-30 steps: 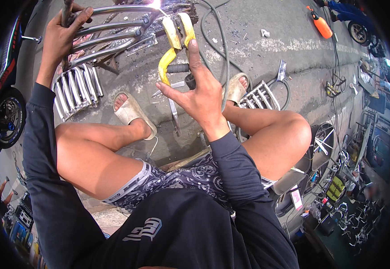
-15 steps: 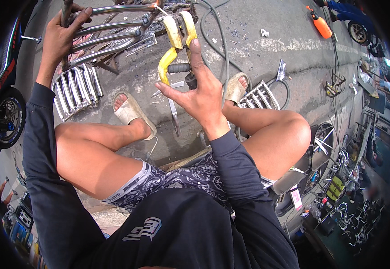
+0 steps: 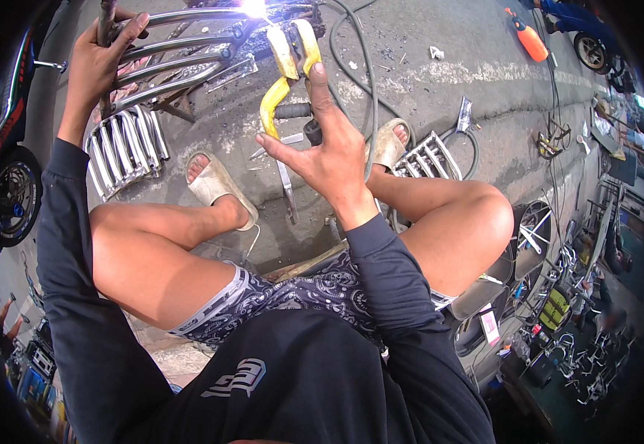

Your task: The person welds a metal frame using a handheld welding torch, creating bright sparks. They reposition the frame multiple times to weld different joints and inspect the work between passes.

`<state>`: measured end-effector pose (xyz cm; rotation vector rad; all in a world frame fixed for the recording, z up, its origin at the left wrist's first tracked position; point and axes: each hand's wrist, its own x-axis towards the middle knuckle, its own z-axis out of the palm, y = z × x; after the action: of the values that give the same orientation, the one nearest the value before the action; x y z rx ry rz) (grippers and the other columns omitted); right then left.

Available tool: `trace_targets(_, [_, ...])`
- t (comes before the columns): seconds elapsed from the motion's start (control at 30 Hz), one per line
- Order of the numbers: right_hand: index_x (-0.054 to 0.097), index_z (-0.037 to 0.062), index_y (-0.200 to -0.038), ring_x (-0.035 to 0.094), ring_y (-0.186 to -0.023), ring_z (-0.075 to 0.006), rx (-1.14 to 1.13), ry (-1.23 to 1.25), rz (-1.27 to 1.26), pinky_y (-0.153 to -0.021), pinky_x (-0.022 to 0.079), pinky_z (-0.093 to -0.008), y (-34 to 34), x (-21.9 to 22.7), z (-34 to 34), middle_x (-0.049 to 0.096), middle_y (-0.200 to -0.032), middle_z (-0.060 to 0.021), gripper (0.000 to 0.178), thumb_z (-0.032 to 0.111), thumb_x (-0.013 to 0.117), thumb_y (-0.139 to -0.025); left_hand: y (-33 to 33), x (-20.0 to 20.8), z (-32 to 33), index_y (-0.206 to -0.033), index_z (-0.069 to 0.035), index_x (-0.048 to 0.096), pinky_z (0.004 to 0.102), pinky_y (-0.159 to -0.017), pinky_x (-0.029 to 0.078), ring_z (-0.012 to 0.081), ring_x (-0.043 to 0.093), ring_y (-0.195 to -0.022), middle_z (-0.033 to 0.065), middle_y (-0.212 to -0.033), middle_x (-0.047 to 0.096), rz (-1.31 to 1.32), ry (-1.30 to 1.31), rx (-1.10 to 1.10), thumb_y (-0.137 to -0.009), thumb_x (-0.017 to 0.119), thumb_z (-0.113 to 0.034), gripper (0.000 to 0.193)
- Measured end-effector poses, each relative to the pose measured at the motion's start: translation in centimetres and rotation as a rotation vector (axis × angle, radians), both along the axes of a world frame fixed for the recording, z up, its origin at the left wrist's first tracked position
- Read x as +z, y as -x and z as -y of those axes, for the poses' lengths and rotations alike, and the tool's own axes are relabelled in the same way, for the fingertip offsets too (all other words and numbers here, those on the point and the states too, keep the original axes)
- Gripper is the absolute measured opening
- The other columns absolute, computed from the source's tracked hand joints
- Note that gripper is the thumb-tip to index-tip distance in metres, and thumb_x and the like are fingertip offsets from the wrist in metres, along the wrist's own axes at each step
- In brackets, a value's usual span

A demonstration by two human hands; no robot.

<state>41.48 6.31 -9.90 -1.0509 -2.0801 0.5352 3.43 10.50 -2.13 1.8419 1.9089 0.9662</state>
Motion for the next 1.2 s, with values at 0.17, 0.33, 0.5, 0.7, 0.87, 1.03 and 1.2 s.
trace_targets(0.17, [0.020,0.0116,-0.173,0.077,-0.108,-0.0321,0.002,0.045,-0.007,-0.089,0.063,-0.0401,0.1,-0.1,0.1,0.074,-0.127,-0.0277,0.132,0.038,0.102,-0.072,-0.3,-0.1,0.2,-0.110,-0.004,0.074,0.0301,-0.083,0.056,0.0144,0.072,-0.088,0.0060,-0.092,0.077,0.021,0.039,0.105,-0.099,0.078,-0.038,0.036])
trace_targets(0.33, [0.019,0.0131,-0.173,0.077,-0.107,-0.0309,0.001,0.021,0.001,-0.088,0.063,-0.0396,0.2,0.2,0.2,0.074,-0.128,-0.0269,0.133,0.039,0.102,-0.072,1.6,-1.1,-0.1,-0.112,-0.006,0.076,0.0295,-0.088,0.053,0.0135,0.072,-0.092,0.0053,-0.095,0.078,-0.033,-0.005,0.011,-0.099,0.079,-0.047,0.044])
trace_targets(0.5, [0.019,0.0113,-0.173,0.078,-0.105,-0.0295,-0.014,0.056,-0.029,-0.086,0.062,-0.0379,0.1,0.3,0.2,0.074,-0.126,-0.0263,0.134,0.039,0.102,-0.071,2.0,-1.6,-0.1,-0.113,-0.006,0.076,0.0298,-0.086,0.054,0.0137,0.072,-0.092,0.0058,-0.096,0.078,-0.001,0.045,0.023,-0.098,0.079,-0.050,0.046])
trace_targets(0.7, [0.021,0.0101,-0.173,0.077,-0.108,-0.0304,0.005,0.028,-0.005,-0.089,0.062,-0.0392,-0.1,-0.2,0.0,0.074,-0.127,-0.0272,0.134,0.039,0.102,-0.071,1.8,-1.4,-0.1,-0.113,-0.004,0.075,0.0292,-0.085,0.055,0.0137,0.072,-0.092,0.0068,-0.096,0.078,0.048,0.040,0.035,-0.097,0.079,-0.051,0.050])
trace_targets(0.87, [0.022,0.0106,-0.173,0.077,-0.110,-0.0335,0.008,0.008,-0.013,-0.090,0.062,-0.0412,0.0,-0.3,-0.1,0.073,-0.127,-0.0285,0.132,0.037,0.102,-0.071,1.9,-1.6,-0.1,-0.113,-0.004,0.075,0.0287,-0.085,0.054,0.0135,0.072,-0.092,0.0068,-0.096,0.079,0.048,0.031,0.034,-0.096,0.080,-0.051,0.050])
trace_targets(1.03, [0.021,0.0117,-0.173,0.077,-0.109,-0.0344,0.008,0.016,-0.015,-0.089,0.062,-0.0412,0.1,-0.3,-0.1,0.073,-0.127,-0.0287,0.131,0.037,0.101,-0.072,1.9,-1.6,-0.1,-0.113,-0.005,0.075,0.0280,-0.085,0.053,0.0130,0.072,-0.092,0.0065,-0.095,0.078,0.051,0.039,0.041,-0.097,0.080,-0.050,0.049])
trace_targets(1.2, [0.021,0.0134,-0.173,0.078,-0.106,-0.0340,0.001,0.034,-0.006,-0.087,0.063,-0.0405,0.1,-0.4,-0.1,0.074,-0.125,-0.0281,0.131,0.036,0.101,-0.072,2.2,-1.6,-0.2,-0.113,-0.006,0.076,0.0266,-0.087,0.052,0.0115,0.070,-0.092,0.0043,-0.095,0.077,0.034,0.032,-0.003,-0.097,0.080,-0.050,0.047])
